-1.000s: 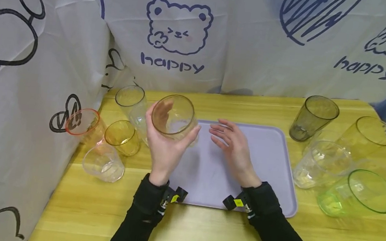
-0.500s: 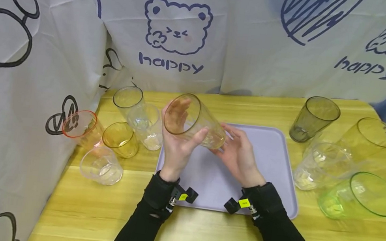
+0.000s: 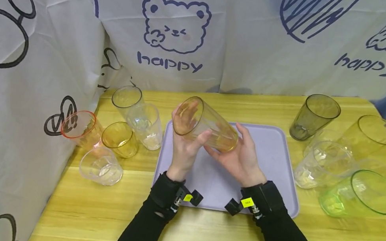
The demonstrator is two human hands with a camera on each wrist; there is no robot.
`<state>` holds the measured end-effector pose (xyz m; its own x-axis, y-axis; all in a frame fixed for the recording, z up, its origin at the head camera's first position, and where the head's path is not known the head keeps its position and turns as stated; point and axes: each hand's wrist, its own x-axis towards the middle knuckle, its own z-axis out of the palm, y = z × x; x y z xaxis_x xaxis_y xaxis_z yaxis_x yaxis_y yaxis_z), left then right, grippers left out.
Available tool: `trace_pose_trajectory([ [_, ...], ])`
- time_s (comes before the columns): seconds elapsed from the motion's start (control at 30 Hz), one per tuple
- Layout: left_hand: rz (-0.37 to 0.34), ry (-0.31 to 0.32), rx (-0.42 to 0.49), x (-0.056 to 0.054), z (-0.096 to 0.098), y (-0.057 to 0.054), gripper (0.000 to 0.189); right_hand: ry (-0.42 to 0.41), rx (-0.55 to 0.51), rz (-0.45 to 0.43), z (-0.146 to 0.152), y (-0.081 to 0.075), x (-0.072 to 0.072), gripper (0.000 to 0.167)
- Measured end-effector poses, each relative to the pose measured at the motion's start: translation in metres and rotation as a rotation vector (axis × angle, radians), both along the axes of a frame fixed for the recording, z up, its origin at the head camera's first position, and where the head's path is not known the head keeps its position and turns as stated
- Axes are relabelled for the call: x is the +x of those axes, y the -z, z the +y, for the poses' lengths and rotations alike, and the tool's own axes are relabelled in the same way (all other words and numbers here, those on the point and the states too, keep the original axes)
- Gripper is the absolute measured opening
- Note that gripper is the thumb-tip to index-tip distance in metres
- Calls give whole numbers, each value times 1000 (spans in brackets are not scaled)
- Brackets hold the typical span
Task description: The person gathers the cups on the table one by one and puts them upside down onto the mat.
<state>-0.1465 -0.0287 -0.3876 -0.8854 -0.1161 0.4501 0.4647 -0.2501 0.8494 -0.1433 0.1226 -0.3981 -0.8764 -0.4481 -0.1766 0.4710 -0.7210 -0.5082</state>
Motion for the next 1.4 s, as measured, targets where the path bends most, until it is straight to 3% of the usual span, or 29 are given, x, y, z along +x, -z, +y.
trace_pose_trajectory([
  [0.33,-33,26,-90,-2,-1,1,112,46,-32,-29,3,-4,-1,42],
  [0.57,-58,54,-80,-3,-3,0,120,69,-18,4,9,-5,-2,39],
  [0.67,-74,51,-78,-4,-5,-1,124,104,54,44,13,-7,-3,36],
  [0.83,-67,2,-154,-5,-12,-3,122,164,239,123,21,-12,-4,31],
  [0.97,25,-76,-314,-6,-20,-4,113,232,421,204,27,-16,-5,21],
  [1.17,247,-229,-682,-7,-27,-7,107,341,593,286,33,-20,-5,10],
  [1.4,367,-330,-982,-6,-26,-12,106,463,823,463,38,-19,-5,27],
])
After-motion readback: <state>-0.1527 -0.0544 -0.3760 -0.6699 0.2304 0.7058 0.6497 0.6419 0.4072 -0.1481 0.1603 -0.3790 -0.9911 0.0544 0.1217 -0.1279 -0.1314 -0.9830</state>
